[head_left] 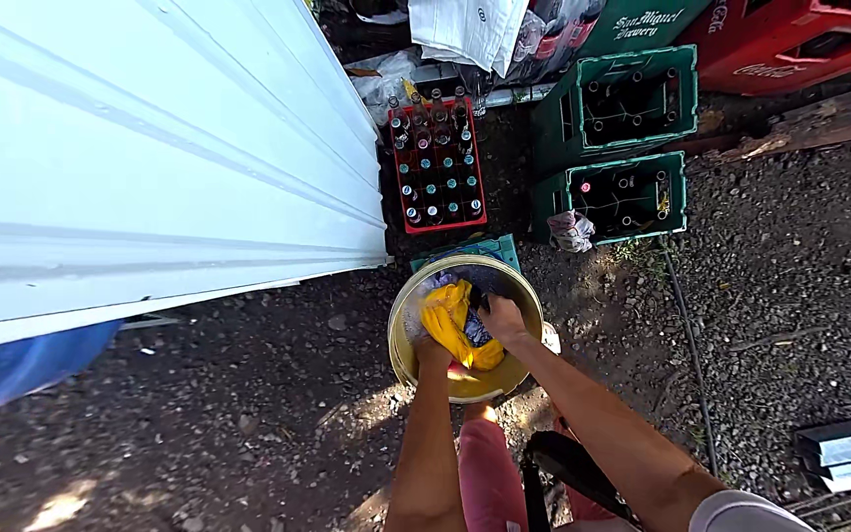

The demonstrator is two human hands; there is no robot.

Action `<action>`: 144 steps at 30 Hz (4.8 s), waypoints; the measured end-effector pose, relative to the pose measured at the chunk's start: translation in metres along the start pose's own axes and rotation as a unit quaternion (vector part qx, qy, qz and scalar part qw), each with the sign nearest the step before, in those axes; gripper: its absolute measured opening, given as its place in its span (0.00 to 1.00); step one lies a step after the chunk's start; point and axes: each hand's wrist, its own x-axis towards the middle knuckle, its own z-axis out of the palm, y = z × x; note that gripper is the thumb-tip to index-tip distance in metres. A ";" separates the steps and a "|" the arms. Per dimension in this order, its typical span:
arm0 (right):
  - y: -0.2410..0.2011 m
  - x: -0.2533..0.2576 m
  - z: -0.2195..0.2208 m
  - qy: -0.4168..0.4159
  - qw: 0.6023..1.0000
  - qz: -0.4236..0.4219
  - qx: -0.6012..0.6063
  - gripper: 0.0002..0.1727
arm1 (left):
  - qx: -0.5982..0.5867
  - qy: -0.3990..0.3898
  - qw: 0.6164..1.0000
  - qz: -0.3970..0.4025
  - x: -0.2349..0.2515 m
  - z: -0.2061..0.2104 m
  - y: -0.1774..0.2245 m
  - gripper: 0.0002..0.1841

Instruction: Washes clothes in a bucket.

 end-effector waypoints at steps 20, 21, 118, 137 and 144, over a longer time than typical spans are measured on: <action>-0.008 -0.076 -0.026 -0.173 0.963 -0.173 -0.114 0.47 | 0.018 -0.016 0.999 0.044 -0.054 -0.062 0.023 0.65; -0.009 -0.062 -0.029 -0.159 0.969 -0.136 -0.131 0.52 | 0.043 -0.043 0.998 0.028 -0.050 -0.054 0.025 0.72; -0.024 0.056 0.054 -0.128 0.923 -0.105 -0.348 0.27 | -0.147 -0.146 0.976 -0.064 0.007 0.016 0.036 0.26; -0.009 -0.054 -0.005 -0.089 0.929 -0.341 0.111 0.29 | -0.423 0.367 0.816 0.141 -0.161 -0.019 0.016 0.15; -0.016 -0.113 -0.065 -0.006 0.884 -0.461 0.074 0.12 | -0.373 0.402 0.820 0.164 -0.205 -0.040 -0.027 0.19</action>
